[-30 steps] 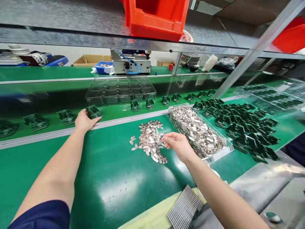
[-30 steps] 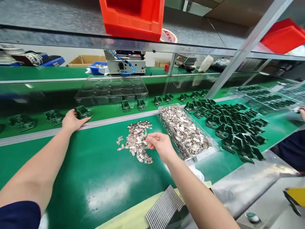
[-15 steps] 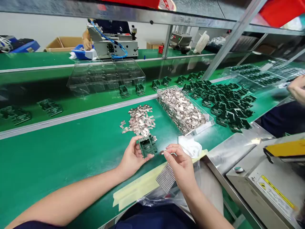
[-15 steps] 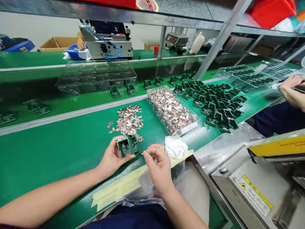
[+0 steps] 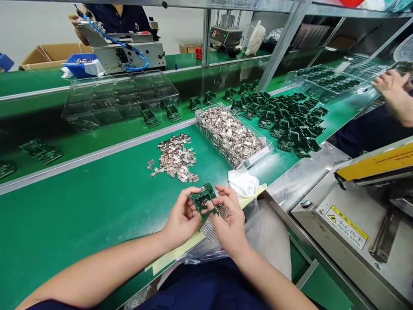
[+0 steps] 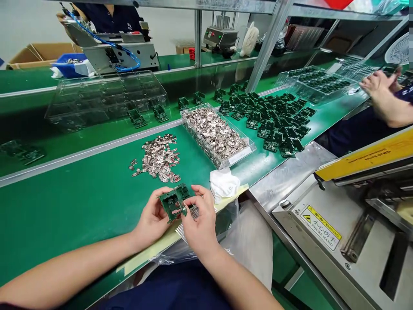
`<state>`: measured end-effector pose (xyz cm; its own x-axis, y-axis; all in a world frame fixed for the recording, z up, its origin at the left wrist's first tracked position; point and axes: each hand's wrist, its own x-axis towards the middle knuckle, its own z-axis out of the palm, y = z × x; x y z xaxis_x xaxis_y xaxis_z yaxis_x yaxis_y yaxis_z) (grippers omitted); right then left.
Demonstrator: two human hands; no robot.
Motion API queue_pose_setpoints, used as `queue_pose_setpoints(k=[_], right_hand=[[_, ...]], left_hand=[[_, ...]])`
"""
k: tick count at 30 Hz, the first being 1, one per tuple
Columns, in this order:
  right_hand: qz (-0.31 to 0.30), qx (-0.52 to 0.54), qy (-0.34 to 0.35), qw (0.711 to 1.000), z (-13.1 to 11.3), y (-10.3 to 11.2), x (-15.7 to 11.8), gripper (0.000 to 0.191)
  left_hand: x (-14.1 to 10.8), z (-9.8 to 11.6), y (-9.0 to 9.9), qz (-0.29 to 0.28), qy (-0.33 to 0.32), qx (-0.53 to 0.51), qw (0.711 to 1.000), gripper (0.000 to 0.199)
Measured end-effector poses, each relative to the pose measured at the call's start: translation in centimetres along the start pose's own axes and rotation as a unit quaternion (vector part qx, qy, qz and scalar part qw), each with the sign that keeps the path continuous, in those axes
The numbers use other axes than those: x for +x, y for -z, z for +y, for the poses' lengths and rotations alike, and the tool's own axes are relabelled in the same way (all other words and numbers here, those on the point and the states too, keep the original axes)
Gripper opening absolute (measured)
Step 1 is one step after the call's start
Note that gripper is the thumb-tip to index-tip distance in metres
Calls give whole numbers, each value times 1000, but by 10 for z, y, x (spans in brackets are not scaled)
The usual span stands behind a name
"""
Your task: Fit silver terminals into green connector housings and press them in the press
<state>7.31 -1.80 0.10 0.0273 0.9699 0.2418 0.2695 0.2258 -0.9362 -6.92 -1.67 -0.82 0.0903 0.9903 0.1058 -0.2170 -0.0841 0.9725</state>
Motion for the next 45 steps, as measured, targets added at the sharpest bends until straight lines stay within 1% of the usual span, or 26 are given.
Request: queue_pose_setpoints(k=[2, 5, 9, 12, 16, 21, 28, 32, 36, 40, 45], right_hand=[[10, -5, -4, 1000, -2, -2, -1, 6], [20, -8, -12, 1000, -5, -3, -2, 8], [8, 6, -22, 1000, -4, -4, -3, 9], [-9, 65, -65, 996, -2, -4, -4, 9], [-12, 136, -138, 981, -3, -3, -4, 14], [-11, 205, -183, 961, -6, -3, -1, 21], [24, 255, -201, 945, -2, -6, -3, 21], [41, 277, -210, 937, 2, -9, -6, 21], [45, 275, -204, 938, 4, -10, -9, 19], [40, 267, -196, 943, 4, -10, -11, 18], [47, 274, -200, 940, 2, -13, -11, 21]], left_hand=[[0, 0, 0, -5, -4, 2, 1000, 49], [-2, -5, 1, -2, -13, 10, 1000, 39], [-4, -11, 4, 9, -21, 50, 998, 30], [-6, -11, 5, 9, -7, 62, 998, 30], [-7, -9, 5, 16, -5, 76, 997, 29], [-7, -8, 5, 13, 12, 66, 998, 31], [-5, -6, 3, 13, 32, 30, 999, 33], [-4, -3, 1, 10, 31, 16, 999, 32], [-4, -1, 1, -3, 21, 8, 1000, 27], [-3, -1, 1, -9, 21, -6, 1000, 27], [-2, -1, 1, 1, 12, 10, 1000, 27]])
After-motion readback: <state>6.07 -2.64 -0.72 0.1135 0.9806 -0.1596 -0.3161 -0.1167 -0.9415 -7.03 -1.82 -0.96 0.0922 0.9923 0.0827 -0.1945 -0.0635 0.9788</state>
